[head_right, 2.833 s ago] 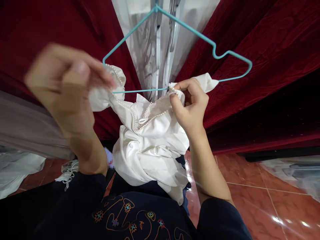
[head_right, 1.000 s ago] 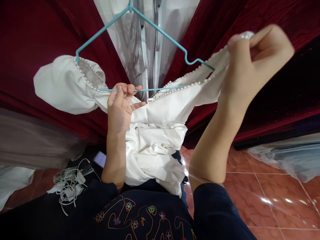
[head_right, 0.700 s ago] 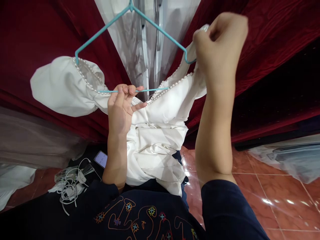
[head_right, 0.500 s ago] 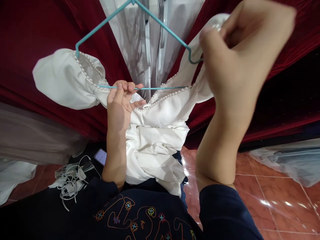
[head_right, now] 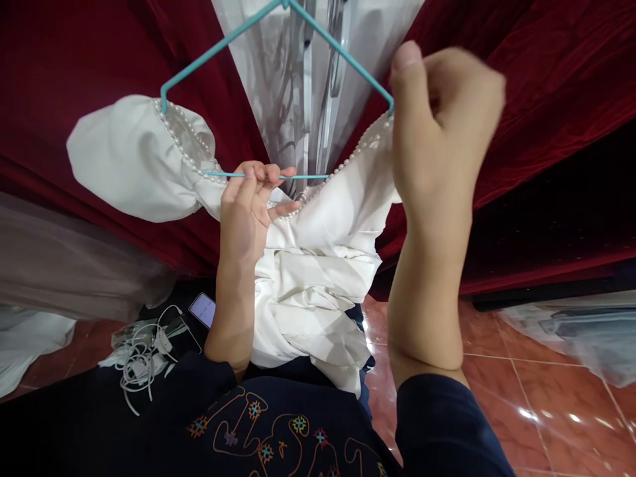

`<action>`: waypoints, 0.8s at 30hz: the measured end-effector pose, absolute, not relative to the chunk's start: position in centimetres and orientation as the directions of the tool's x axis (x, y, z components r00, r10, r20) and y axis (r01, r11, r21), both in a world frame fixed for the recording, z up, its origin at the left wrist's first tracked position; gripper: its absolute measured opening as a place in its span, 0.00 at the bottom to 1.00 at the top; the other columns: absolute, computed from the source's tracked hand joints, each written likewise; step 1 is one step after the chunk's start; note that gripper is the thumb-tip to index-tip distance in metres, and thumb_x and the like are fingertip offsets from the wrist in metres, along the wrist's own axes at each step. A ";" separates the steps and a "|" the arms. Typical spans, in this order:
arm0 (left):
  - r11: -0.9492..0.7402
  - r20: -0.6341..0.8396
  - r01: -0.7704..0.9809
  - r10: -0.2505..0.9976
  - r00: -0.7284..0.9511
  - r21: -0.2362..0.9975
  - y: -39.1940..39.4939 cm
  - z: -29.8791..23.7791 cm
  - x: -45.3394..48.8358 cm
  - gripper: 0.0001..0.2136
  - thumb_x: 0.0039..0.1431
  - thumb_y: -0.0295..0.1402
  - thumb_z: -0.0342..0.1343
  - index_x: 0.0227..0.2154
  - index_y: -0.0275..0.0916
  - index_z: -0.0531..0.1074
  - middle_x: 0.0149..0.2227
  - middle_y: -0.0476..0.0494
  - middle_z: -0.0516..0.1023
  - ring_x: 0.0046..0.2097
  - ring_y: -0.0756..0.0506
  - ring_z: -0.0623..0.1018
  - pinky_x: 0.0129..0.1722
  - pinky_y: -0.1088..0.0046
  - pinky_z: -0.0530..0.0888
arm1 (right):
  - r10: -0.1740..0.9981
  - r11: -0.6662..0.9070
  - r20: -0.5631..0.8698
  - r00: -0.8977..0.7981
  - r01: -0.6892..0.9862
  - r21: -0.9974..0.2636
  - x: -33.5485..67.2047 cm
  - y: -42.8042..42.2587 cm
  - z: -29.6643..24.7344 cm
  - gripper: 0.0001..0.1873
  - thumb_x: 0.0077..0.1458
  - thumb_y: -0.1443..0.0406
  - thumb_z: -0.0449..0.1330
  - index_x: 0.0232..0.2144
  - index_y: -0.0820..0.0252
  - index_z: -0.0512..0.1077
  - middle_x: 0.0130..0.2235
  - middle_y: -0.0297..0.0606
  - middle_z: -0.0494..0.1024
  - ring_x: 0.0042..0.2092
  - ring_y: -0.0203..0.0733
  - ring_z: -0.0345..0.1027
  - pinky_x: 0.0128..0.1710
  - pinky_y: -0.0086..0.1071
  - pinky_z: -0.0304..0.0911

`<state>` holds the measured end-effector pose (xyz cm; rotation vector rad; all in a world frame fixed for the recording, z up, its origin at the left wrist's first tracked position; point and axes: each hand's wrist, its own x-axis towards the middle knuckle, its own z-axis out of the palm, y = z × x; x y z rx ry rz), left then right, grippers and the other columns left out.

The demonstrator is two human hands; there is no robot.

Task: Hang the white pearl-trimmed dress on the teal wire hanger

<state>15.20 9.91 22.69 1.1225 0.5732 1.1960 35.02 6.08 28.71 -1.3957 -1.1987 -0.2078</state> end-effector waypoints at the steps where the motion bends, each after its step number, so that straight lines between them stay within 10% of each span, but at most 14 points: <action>1: -0.032 0.198 -0.446 0.922 0.331 0.894 9.8 22.8 15.3 0.11 0.73 0.43 0.50 0.37 0.42 0.66 0.46 0.41 0.75 0.63 0.39 0.76 0.49 0.64 0.83 | 0.419 0.324 0.815 0.399 0.773 -0.545 34.3 5.4 28.4 0.19 0.69 0.54 0.57 0.34 0.61 0.80 0.37 0.41 0.77 0.41 0.41 0.70 0.44 0.37 0.59; 3: -0.015 0.218 -0.487 0.906 0.363 0.873 9.6 22.8 15.4 0.09 0.73 0.41 0.51 0.38 0.42 0.67 0.48 0.42 0.75 0.65 0.38 0.75 0.51 0.60 0.83 | 0.354 0.448 0.893 0.279 0.787 -0.424 32.8 4.6 27.6 0.15 0.69 0.57 0.56 0.42 0.58 0.81 0.43 0.42 0.79 0.48 0.44 0.72 0.49 0.39 0.63; 8: 0.019 0.252 -0.525 0.862 0.440 0.851 8.8 22.7 14.5 0.10 0.72 0.40 0.54 0.49 0.41 0.71 0.60 0.40 0.75 0.67 0.36 0.73 0.61 0.55 0.77 | 0.694 0.440 0.720 -0.018 0.802 -0.403 30.7 5.3 23.9 0.12 0.69 0.59 0.55 0.46 0.54 0.77 0.43 0.38 0.81 0.45 0.45 0.73 0.51 0.44 0.64; 13: -0.087 0.189 -0.281 0.912 0.363 0.956 6.1 24.2 11.0 0.18 0.69 0.48 0.57 0.52 0.40 0.77 0.55 0.37 0.82 0.59 0.35 0.81 0.54 0.59 0.81 | 0.635 0.407 0.766 0.103 0.798 -0.445 30.7 6.1 21.8 0.11 0.69 0.61 0.54 0.47 0.51 0.75 0.43 0.35 0.82 0.43 0.43 0.74 0.53 0.45 0.62; 16: -0.391 0.398 -0.081 0.913 0.095 0.917 5.3 25.9 9.3 0.10 0.71 0.42 0.57 0.44 0.46 0.80 0.47 0.44 0.84 0.54 0.40 0.82 0.54 0.62 0.80 | 0.608 0.418 0.784 0.126 0.789 -0.451 30.6 6.2 21.7 0.09 0.67 0.61 0.56 0.41 0.51 0.77 0.37 0.34 0.82 0.38 0.41 0.72 0.50 0.43 0.61; 19: -0.614 0.615 0.038 0.784 -0.087 0.788 6.8 27.2 8.8 0.03 0.69 0.35 0.61 0.44 0.48 0.78 0.54 0.52 0.79 0.66 0.42 0.72 0.68 0.65 0.69 | 0.593 0.424 0.794 0.136 0.785 -0.451 30.4 6.3 21.5 0.08 0.64 0.63 0.57 0.39 0.53 0.77 0.35 0.33 0.81 0.37 0.40 0.70 0.48 0.42 0.61; 24: -0.642 0.692 0.320 0.720 -0.061 0.697 12.1 26.6 9.7 0.22 0.59 0.22 0.68 0.53 0.47 0.72 0.63 0.55 0.69 0.75 0.47 0.55 0.79 0.70 0.43 | 0.558 0.413 0.819 0.134 0.811 -0.414 30.1 6.4 21.0 0.08 0.64 0.65 0.58 0.40 0.54 0.77 0.35 0.32 0.80 0.38 0.39 0.70 0.48 0.40 0.59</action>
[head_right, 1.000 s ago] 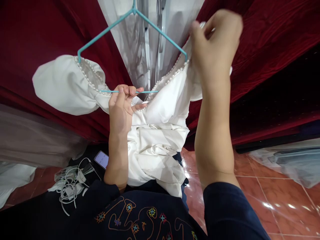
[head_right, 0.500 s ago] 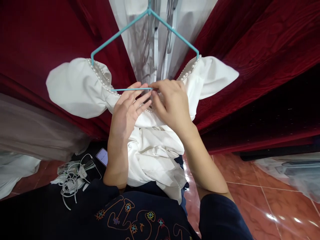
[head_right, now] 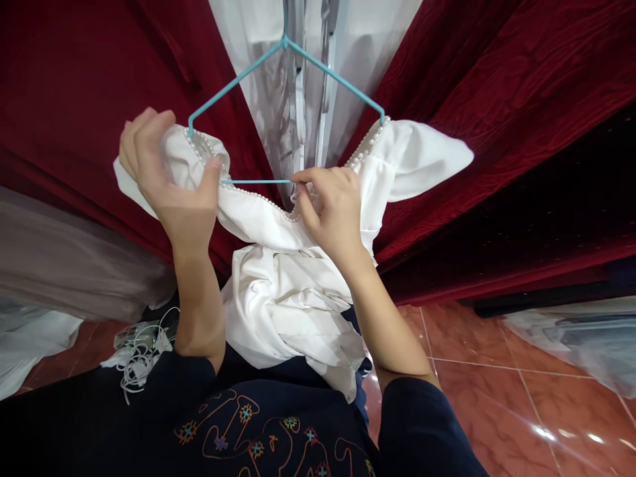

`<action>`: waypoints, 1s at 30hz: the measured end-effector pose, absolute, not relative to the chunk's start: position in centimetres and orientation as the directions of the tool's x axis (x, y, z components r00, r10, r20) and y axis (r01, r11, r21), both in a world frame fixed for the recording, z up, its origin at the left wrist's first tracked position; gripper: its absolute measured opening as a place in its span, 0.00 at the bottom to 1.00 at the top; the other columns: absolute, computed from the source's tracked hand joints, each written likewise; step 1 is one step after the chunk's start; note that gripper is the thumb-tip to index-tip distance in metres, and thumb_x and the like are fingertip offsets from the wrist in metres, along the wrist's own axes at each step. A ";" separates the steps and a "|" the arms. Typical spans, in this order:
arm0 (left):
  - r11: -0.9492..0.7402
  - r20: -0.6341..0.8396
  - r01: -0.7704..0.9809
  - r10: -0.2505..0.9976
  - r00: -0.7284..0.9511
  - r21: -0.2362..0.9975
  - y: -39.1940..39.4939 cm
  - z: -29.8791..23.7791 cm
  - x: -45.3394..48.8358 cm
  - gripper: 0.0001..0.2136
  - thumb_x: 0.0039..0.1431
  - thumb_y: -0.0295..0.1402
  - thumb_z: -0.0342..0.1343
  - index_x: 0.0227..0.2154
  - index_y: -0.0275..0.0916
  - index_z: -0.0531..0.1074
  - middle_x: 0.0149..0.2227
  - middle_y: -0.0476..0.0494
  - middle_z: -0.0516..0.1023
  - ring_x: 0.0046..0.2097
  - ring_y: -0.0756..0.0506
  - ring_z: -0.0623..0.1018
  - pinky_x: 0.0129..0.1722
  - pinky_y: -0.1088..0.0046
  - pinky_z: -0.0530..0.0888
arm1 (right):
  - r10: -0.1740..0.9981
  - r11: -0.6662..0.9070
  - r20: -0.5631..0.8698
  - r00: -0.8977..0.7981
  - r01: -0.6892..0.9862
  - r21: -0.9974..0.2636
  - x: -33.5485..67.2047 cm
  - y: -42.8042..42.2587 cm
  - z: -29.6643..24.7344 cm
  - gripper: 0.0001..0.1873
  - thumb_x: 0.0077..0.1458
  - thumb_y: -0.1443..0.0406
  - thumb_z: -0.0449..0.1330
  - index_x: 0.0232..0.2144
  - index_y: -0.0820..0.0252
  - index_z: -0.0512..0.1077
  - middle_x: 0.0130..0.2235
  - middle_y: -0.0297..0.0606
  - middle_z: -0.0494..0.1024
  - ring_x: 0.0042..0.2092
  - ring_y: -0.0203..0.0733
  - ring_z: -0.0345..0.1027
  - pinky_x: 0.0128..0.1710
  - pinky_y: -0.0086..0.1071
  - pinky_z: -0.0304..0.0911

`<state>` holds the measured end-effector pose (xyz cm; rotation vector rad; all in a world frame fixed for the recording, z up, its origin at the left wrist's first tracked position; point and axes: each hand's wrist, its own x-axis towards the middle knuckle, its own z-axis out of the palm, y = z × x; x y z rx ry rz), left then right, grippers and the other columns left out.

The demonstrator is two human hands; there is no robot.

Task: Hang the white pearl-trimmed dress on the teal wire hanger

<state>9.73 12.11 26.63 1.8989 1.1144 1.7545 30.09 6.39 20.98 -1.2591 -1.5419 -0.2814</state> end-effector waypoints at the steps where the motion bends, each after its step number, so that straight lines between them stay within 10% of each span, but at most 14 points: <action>1: -0.655 0.717 0.343 0.692 -0.085 0.673 13.3 26.1 9.9 0.21 0.59 0.19 0.66 0.52 0.45 0.72 0.61 0.53 0.71 0.74 0.46 0.58 0.79 0.68 0.43 | 0.553 0.403 0.822 0.134 0.821 -0.405 30.1 6.4 20.9 0.08 0.64 0.65 0.58 0.40 0.54 0.77 0.36 0.32 0.80 0.38 0.39 0.70 0.48 0.40 0.59; 9: -0.748 0.818 0.332 0.527 -0.229 0.575 19.4 26.4 7.5 0.22 0.53 0.03 0.46 0.34 0.32 0.78 0.35 0.49 0.80 0.41 0.48 0.78 0.48 0.68 0.76 | 0.589 0.331 0.796 0.141 0.856 -0.396 30.5 6.2 21.0 0.08 0.64 0.66 0.56 0.39 0.54 0.77 0.33 0.35 0.78 0.38 0.41 0.69 0.49 0.44 0.60; 21: -0.596 0.567 0.130 0.639 -0.520 0.792 20.9 15.8 3.2 0.06 0.67 0.17 0.53 0.38 0.29 0.73 0.34 0.49 0.76 0.42 0.49 0.80 0.49 0.61 0.75 | 0.621 0.361 0.773 0.132 0.827 -0.431 30.7 6.2 21.3 0.09 0.65 0.63 0.56 0.39 0.53 0.78 0.36 0.35 0.82 0.37 0.42 0.71 0.50 0.45 0.64; 30: -0.608 0.603 -0.104 0.794 -0.078 0.787 15.0 18.5 6.4 0.12 0.59 0.26 0.62 0.45 0.40 0.83 0.47 0.42 0.85 0.51 0.42 0.83 0.56 0.61 0.80 | 0.620 0.347 0.766 0.168 0.817 -0.460 30.5 6.4 20.9 0.08 0.66 0.63 0.57 0.39 0.51 0.77 0.36 0.36 0.82 0.39 0.45 0.73 0.51 0.49 0.64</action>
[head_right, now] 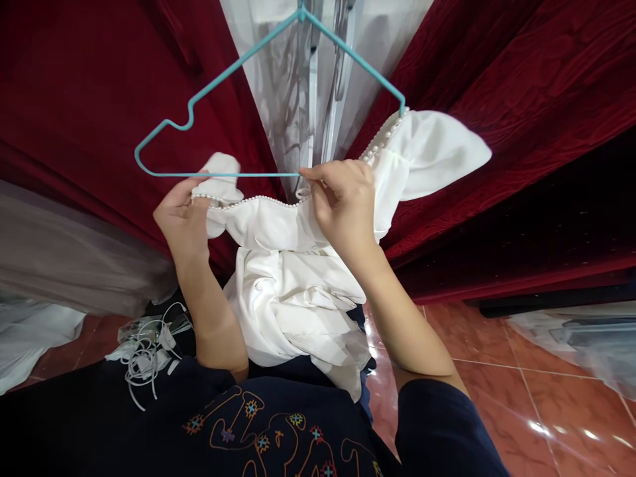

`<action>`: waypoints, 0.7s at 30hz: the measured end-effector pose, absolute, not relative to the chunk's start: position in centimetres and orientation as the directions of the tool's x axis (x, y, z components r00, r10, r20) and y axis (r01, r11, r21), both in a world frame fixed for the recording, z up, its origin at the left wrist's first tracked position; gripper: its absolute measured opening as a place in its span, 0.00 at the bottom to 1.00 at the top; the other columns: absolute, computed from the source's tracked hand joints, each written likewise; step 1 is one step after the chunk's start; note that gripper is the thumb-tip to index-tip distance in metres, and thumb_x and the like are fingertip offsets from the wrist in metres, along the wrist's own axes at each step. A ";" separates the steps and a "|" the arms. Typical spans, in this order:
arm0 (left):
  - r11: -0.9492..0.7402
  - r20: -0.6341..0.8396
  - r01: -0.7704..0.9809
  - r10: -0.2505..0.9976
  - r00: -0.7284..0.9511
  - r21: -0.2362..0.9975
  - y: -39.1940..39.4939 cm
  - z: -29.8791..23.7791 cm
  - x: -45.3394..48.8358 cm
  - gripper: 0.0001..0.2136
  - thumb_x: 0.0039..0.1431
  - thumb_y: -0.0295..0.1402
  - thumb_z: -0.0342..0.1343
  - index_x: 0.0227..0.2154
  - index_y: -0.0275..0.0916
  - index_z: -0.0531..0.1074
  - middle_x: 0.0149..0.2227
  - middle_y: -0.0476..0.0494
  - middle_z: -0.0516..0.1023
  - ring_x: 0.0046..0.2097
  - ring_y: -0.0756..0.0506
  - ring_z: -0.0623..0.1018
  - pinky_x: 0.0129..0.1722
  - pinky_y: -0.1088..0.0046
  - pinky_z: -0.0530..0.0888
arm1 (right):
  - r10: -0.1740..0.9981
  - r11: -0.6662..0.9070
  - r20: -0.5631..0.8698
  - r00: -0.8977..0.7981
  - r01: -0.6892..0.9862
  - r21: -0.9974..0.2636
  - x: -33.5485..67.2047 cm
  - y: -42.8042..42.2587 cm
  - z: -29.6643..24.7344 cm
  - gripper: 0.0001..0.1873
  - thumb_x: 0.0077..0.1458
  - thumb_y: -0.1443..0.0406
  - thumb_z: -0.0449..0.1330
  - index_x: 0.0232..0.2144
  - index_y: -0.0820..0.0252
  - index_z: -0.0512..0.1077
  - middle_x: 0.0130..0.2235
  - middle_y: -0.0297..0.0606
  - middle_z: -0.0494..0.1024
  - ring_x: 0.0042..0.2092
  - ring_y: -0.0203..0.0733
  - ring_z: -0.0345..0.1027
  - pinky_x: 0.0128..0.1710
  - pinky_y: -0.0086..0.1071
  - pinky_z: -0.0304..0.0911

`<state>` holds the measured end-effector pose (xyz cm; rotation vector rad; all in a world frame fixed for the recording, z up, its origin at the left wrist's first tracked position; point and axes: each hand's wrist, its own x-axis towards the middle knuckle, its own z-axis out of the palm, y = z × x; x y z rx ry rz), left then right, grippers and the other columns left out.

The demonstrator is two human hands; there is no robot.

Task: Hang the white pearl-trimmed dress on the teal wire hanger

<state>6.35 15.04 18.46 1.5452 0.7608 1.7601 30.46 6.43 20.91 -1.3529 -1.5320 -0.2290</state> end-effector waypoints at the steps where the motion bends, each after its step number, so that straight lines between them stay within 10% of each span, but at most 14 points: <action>1: -0.583 0.587 -0.163 0.809 -0.027 0.796 14.3 19.0 7.4 0.14 0.61 0.28 0.61 0.48 0.42 0.82 0.50 0.42 0.85 0.53 0.42 0.83 0.56 0.61 0.80 | 0.618 0.347 0.768 0.170 0.817 -0.460 30.4 6.5 20.8 0.08 0.66 0.64 0.57 0.39 0.51 0.77 0.37 0.36 0.82 0.39 0.45 0.74 0.52 0.49 0.65; 6: -0.474 0.564 -0.519 0.825 0.018 0.711 12.8 20.5 11.6 0.08 0.68 0.32 0.55 0.47 0.43 0.76 0.45 0.43 0.84 0.52 0.43 0.82 0.58 0.62 0.78 | 0.556 0.401 0.817 0.153 0.812 -0.425 30.0 6.3 20.6 0.09 0.64 0.67 0.58 0.42 0.50 0.77 0.41 0.35 0.83 0.43 0.45 0.76 0.53 0.49 0.67; 14: -0.540 0.620 -0.522 0.784 -0.026 0.660 14.0 20.7 11.2 0.07 0.68 0.39 0.61 0.39 0.41 0.74 0.33 0.44 0.77 0.41 0.44 0.79 0.57 0.61 0.76 | 0.326 0.175 0.924 0.202 0.947 -0.269 34.4 6.3 23.6 0.14 0.56 0.64 0.64 0.46 0.55 0.76 0.47 0.43 0.81 0.52 0.50 0.73 0.57 0.48 0.65; 21: -0.620 0.648 -0.331 0.761 -0.032 0.711 13.2 21.7 10.1 0.10 0.68 0.45 0.59 0.38 0.44 0.72 0.34 0.46 0.77 0.40 0.44 0.79 0.55 0.62 0.77 | 0.631 -0.209 0.609 0.481 0.861 -0.463 37.2 8.7 26.5 0.14 0.47 0.70 0.63 0.39 0.59 0.80 0.42 0.44 0.83 0.43 0.49 0.74 0.48 0.44 0.66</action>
